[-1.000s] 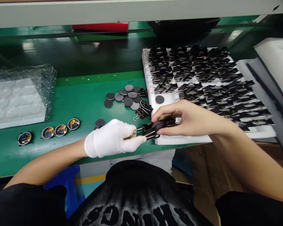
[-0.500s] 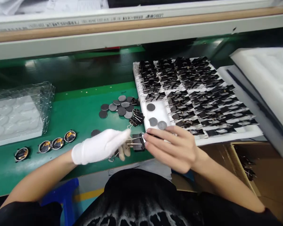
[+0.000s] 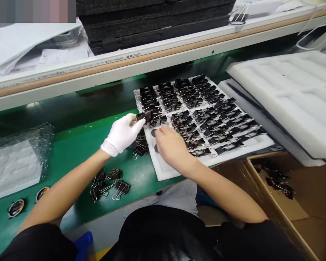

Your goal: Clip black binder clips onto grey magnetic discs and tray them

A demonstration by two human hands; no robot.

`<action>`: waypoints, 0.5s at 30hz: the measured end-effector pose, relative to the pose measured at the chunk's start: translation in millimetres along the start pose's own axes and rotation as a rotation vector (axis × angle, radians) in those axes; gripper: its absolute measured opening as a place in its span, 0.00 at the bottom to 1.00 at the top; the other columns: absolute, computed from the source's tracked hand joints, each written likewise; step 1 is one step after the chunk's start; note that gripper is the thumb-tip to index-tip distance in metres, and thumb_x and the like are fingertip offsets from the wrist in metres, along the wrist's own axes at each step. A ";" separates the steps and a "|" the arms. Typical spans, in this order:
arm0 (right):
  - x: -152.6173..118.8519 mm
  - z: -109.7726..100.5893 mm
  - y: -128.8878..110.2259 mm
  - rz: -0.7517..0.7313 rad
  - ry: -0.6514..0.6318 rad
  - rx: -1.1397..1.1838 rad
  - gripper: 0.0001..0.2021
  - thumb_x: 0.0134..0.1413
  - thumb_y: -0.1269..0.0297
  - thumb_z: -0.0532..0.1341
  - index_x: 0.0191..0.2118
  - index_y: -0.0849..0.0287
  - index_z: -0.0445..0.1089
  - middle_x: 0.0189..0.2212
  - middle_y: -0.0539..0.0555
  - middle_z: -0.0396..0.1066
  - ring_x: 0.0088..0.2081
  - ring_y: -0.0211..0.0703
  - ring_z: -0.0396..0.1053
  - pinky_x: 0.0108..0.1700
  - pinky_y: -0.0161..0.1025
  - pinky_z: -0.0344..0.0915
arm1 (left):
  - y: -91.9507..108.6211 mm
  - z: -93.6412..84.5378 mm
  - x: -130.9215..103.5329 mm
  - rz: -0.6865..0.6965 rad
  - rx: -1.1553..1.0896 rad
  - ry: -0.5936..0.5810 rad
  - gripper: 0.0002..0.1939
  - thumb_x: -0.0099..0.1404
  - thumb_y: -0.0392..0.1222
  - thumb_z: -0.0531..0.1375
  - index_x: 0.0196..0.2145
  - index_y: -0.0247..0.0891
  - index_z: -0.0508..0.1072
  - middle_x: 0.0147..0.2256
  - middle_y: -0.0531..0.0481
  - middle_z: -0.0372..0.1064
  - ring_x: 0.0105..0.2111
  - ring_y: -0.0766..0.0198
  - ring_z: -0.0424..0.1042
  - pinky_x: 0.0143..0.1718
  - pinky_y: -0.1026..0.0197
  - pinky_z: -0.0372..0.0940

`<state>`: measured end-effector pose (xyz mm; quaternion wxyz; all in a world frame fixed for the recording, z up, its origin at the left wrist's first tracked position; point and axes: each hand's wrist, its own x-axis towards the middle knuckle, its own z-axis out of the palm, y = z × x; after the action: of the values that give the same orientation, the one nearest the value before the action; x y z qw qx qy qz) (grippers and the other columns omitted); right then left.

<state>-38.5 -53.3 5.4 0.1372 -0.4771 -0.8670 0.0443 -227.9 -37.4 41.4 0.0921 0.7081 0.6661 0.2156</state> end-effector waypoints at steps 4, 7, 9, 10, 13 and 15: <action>9.1 15.0 -12.0 -0.020 -0.160 -0.080 0.24 0.65 0.80 0.48 0.62 0.72 0.67 0.64 0.75 0.64 0.59 0.59 0.68 0.51 0.49 0.72 | 1.1 15.3 9.9 0.109 0.083 -0.035 0.21 0.71 0.59 0.55 0.45 0.38 0.74 0.38 0.46 0.78 0.37 0.57 0.75 0.39 0.60 0.63; -2.6 20.0 -13.0 -0.007 -0.202 -0.096 0.22 0.65 0.80 0.48 0.59 0.74 0.69 0.58 0.76 0.69 0.54 0.57 0.71 0.50 0.48 0.72 | 3.7 20.3 5.3 0.128 0.173 -0.106 0.20 0.72 0.58 0.54 0.46 0.40 0.75 0.37 0.48 0.79 0.37 0.55 0.77 0.37 0.59 0.63; -13.3 20.1 -12.6 -0.008 -0.208 -0.110 0.20 0.66 0.79 0.48 0.56 0.74 0.71 0.55 0.75 0.71 0.51 0.57 0.72 0.49 0.47 0.72 | 6.0 23.5 1.3 0.121 0.242 -0.125 0.21 0.73 0.58 0.53 0.48 0.41 0.75 0.38 0.47 0.79 0.38 0.53 0.78 0.36 0.58 0.64; -18.0 19.9 -12.3 -0.009 -0.203 -0.115 0.20 0.66 0.79 0.48 0.56 0.73 0.71 0.55 0.74 0.71 0.52 0.58 0.72 0.48 0.48 0.72 | 7.2 25.5 -0.2 0.122 0.265 -0.128 0.21 0.73 0.58 0.53 0.50 0.41 0.75 0.39 0.47 0.80 0.40 0.52 0.79 0.37 0.58 0.65; -26.4 20.4 -11.8 -0.018 -0.180 -0.110 0.21 0.66 0.79 0.47 0.59 0.75 0.68 0.58 0.75 0.69 0.54 0.60 0.71 0.48 0.49 0.71 | 10.7 32.9 -1.5 0.123 0.281 -0.146 0.21 0.73 0.57 0.54 0.52 0.41 0.74 0.42 0.47 0.80 0.43 0.51 0.79 0.39 0.57 0.66; -26.8 21.8 -10.9 -0.016 -0.169 -0.088 0.21 0.67 0.79 0.47 0.60 0.75 0.67 0.58 0.74 0.68 0.54 0.60 0.70 0.49 0.49 0.71 | 12.7 37.8 -0.8 0.115 0.290 -0.153 0.21 0.73 0.57 0.54 0.53 0.40 0.73 0.42 0.47 0.80 0.43 0.51 0.79 0.39 0.57 0.66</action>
<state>-39.9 -80.5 -18.4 0.0429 -0.4703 -0.8803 0.0452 -200.2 -33.4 13.0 0.0269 0.7653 0.6396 0.0678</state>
